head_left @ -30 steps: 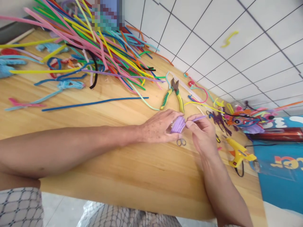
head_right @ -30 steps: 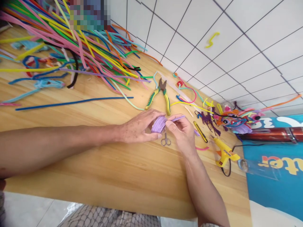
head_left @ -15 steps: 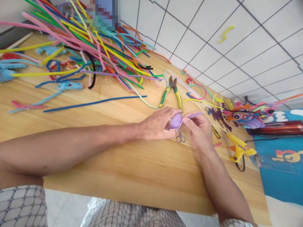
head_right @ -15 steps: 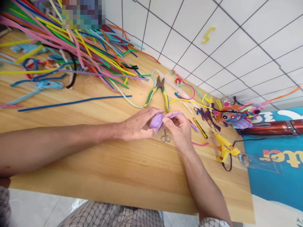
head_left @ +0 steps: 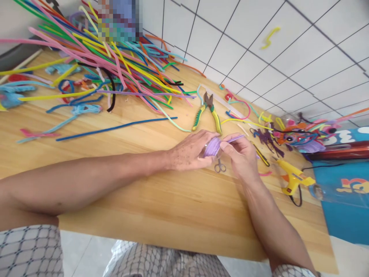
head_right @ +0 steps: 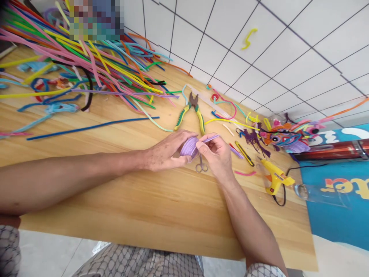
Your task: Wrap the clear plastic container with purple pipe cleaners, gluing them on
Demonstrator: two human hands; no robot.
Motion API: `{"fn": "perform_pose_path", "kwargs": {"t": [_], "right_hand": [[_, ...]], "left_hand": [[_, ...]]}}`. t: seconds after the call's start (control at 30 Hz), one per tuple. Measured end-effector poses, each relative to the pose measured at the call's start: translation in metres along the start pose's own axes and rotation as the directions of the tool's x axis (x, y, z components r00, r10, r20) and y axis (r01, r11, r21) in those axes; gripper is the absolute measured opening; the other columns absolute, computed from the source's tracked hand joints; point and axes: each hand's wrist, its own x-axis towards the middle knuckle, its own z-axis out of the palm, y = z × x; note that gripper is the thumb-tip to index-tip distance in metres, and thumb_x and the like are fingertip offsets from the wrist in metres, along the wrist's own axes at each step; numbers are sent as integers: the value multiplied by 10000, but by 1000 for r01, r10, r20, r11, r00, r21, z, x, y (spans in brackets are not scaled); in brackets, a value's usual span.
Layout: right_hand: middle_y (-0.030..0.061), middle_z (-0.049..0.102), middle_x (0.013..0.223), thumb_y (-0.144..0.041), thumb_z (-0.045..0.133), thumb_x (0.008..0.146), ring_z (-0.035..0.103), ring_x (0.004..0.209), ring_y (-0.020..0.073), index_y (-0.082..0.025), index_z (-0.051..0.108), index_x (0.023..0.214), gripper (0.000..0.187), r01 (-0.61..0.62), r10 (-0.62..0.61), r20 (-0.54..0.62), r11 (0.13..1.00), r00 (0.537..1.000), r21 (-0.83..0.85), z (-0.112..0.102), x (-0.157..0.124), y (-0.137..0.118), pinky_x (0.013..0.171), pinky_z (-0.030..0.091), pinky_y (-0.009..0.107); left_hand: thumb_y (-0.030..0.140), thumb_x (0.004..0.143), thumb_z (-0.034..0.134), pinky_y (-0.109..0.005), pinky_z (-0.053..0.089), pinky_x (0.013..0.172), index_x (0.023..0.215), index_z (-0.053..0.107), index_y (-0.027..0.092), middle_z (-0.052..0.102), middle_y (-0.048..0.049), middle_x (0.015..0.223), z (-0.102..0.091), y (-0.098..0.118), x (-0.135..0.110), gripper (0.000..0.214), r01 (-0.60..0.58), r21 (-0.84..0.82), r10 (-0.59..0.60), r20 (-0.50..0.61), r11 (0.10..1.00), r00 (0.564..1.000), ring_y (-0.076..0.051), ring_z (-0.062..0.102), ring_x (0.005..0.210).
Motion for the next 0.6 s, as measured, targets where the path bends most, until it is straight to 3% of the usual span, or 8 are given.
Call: {"fn": "perform_pose_path", "kwargs": {"t": [0.13,0.37,0.6], "right_hand": [[0,727,858,-509,940,807,677,744,170,-288,765,880,291,5,-5,-4,1000,1000,0,1,0,0,685,619,336],[3,726,836,-549,951,796,683,747,179,-295,769,858,318,0,0,-1,1000,1000,11,2,0,-4,694,630,357],[2,727,843,-530,948,804,693,763,180,-296,773,861,298,-6,6,1,1000,1000,15,2,-1,-4,705,632,349]], "left_hand": [[453,957,617,-540,507,1237,1520,519,183,643,-173,1527,-1,0,0,632,0,-15,0,7,1000,1000,-346,613,1432],[335,828,731,-549,519,1233,1507,523,206,658,-153,1515,1,4,1,721,21,7,-21,-23,1000,1000,-347,630,1425],[306,816,734,-560,537,1202,1494,519,200,667,-167,1503,1,5,1,719,14,11,-13,-24,1000,1000,-356,643,1409]]}}
